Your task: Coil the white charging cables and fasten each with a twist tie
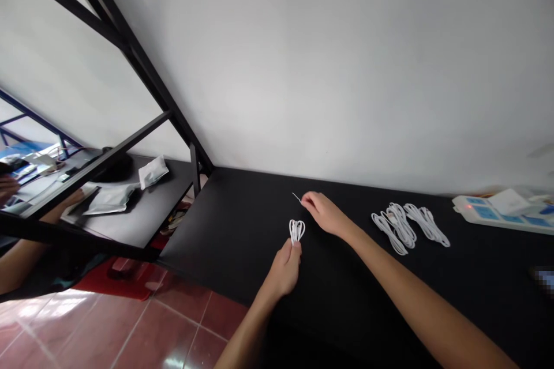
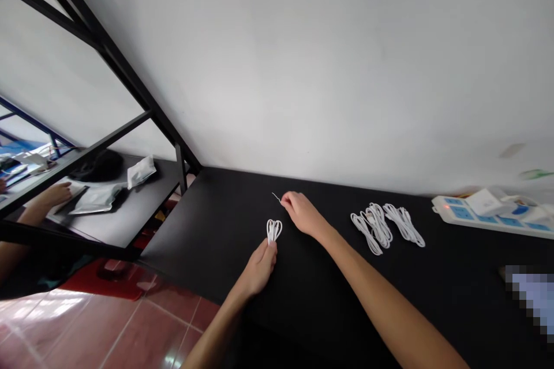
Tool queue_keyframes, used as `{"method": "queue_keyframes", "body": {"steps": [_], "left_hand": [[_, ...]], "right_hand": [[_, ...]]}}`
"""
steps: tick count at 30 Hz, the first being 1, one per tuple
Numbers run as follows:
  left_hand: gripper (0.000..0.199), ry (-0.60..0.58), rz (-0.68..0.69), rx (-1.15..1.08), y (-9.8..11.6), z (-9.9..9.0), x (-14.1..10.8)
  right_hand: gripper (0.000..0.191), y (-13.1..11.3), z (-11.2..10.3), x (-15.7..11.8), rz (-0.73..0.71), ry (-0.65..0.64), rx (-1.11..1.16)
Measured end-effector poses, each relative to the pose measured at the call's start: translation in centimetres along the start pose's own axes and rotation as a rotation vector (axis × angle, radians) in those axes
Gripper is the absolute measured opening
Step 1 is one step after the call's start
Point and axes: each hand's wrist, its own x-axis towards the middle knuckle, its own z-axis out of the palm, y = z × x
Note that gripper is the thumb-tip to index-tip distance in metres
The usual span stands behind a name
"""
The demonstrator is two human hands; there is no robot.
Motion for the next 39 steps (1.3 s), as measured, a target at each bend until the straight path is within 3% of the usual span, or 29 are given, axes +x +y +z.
{"method": "queue_keyframes", "body": {"steps": [4, 7, 14, 21, 31, 39], "left_hand": [[0.049, 0.000, -0.022, 0.044, 0.4, 0.1, 0.2], [0.052, -0.026, 0.001, 0.078, 1.1, 0.0, -0.2], [0.054, 0.016, 0.083, 0.045, 1.3, 0.5, -0.4], [0.056, 0.028, 0.045, -0.065, 0.6, 0.8, 0.0], [0.059, 0.098, -0.012, -0.126, 0.3, 1.0, -0.1], [0.057, -0.035, 0.030, -0.270, 0.3, 0.6, -0.8]], "right_hand": [[0.019, -2.6, -0.6, -7.3, 0.102, 0.037, 0.322], [0.016, -4.3, 0.3, -9.7, 0.087, 0.087, 0.343], [0.014, -5.5, 3.2, -9.5, 0.071, 0.270, 0.338], [0.009, -5.6, 3.3, -10.3, 0.156, 0.297, 0.616], [0.020, -5.1, 3.1, -11.6, 0.328, 0.170, 0.797], [0.026, -4.7, 3.4, -11.4, 0.375, 0.049, 0.953]]}}
